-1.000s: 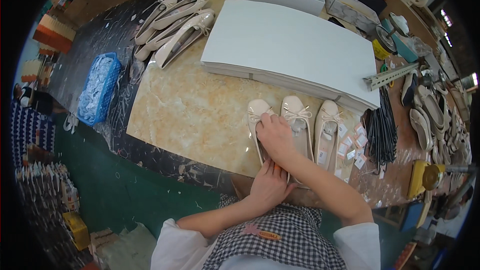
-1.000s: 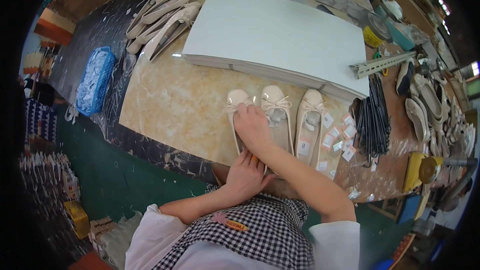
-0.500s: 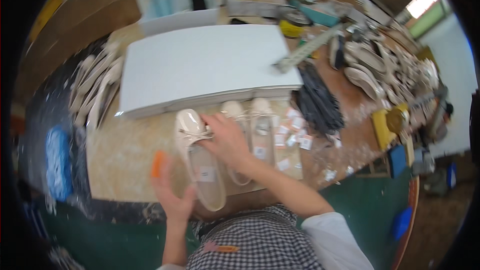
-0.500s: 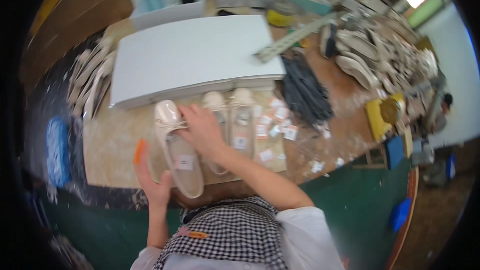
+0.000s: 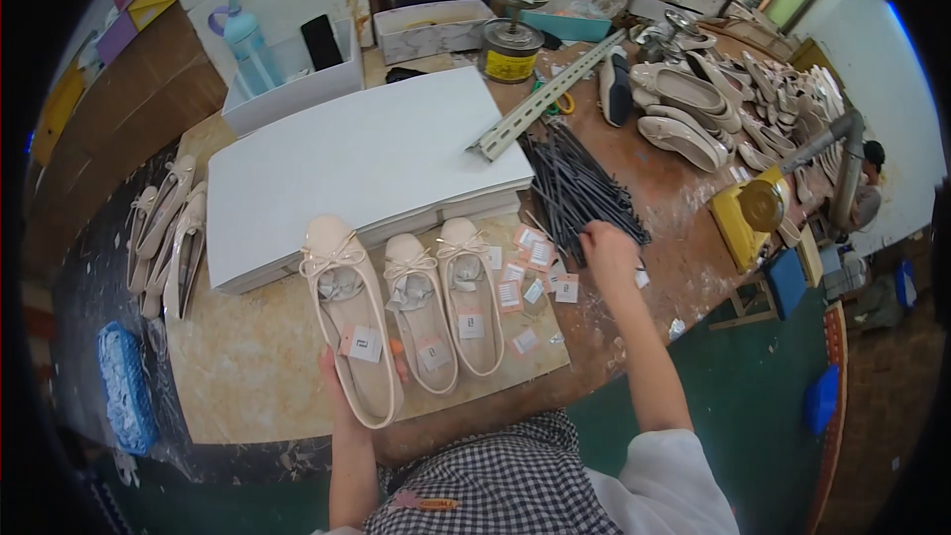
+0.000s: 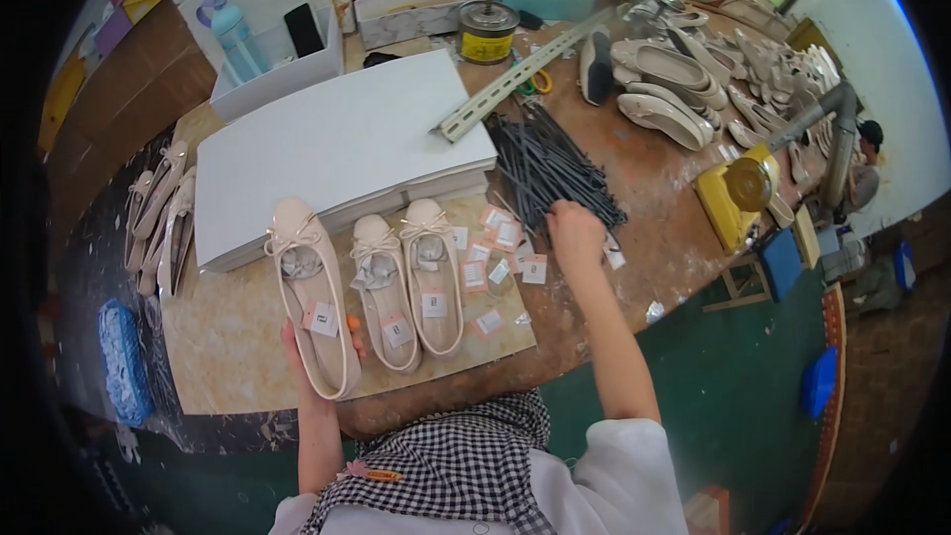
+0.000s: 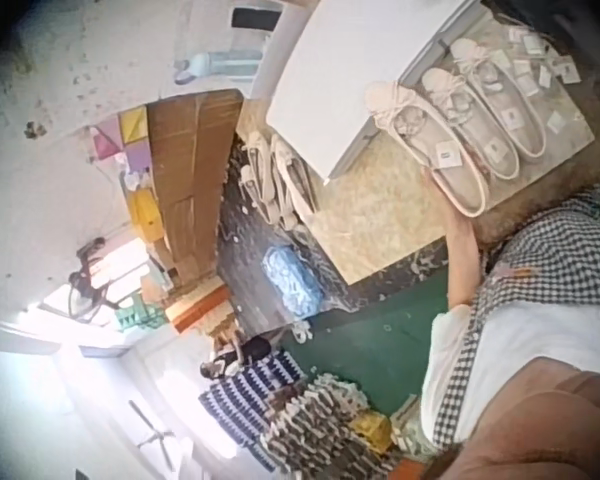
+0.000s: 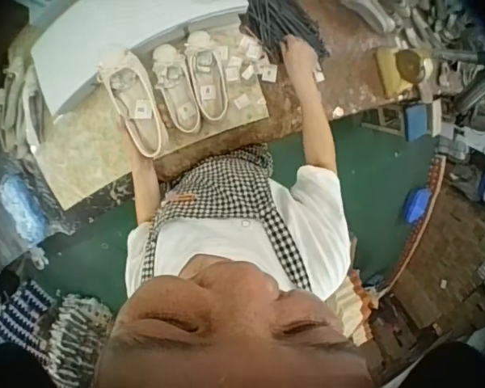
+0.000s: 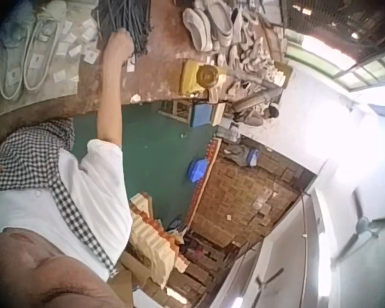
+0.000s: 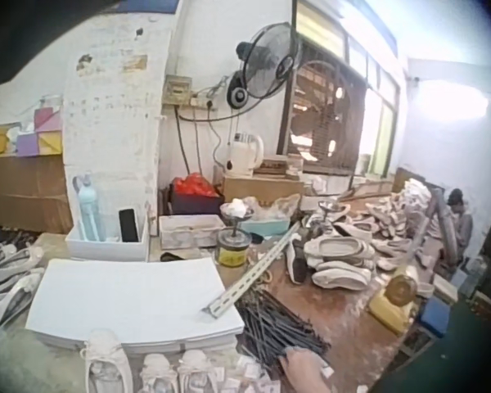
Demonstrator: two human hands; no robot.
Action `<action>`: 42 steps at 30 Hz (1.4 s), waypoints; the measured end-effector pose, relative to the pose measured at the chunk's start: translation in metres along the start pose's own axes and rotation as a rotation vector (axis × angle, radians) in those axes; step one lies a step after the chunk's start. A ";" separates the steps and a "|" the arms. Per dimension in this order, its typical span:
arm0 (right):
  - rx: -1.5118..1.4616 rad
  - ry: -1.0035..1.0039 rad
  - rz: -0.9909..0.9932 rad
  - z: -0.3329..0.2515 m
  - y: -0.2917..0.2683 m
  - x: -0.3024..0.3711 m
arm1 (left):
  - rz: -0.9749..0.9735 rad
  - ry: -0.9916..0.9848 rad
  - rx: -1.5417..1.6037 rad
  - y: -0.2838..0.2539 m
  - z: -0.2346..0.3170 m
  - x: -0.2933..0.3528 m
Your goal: The person cleans beige flat shoes on a workbench using a white cloth and a thin black tool. They wipe the exterior and interior of the shoes, then use the tool to clean the crevices around the decorative bows. The person handles the shoes one at a time, repeating the cleaning process for multiple pairs.
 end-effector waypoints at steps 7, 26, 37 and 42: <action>-0.645 0.132 -0.252 -0.083 -0.083 0.006 | 0.285 0.098 -0.031 0.000 -0.003 -0.008; -0.983 -0.396 -0.022 -0.267 -0.121 0.061 | 0.265 0.595 -0.505 0.014 -0.004 0.010; -0.790 0.057 -0.156 -0.098 -0.075 0.032 | 0.633 0.259 -0.777 -0.095 0.071 0.054; 0.100 0.075 -0.002 0.021 -0.004 0.022 | 0.565 0.453 -1.566 -0.029 0.049 0.021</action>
Point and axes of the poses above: each hand's wrist, its own x-axis away from the middle knuckle, its own y-axis out of the palm, z = x × y, the point moved 2 cm from there along -x, towards the middle knuckle, and after that the axes turned 7 degrees about x, right-handed, at the moved point
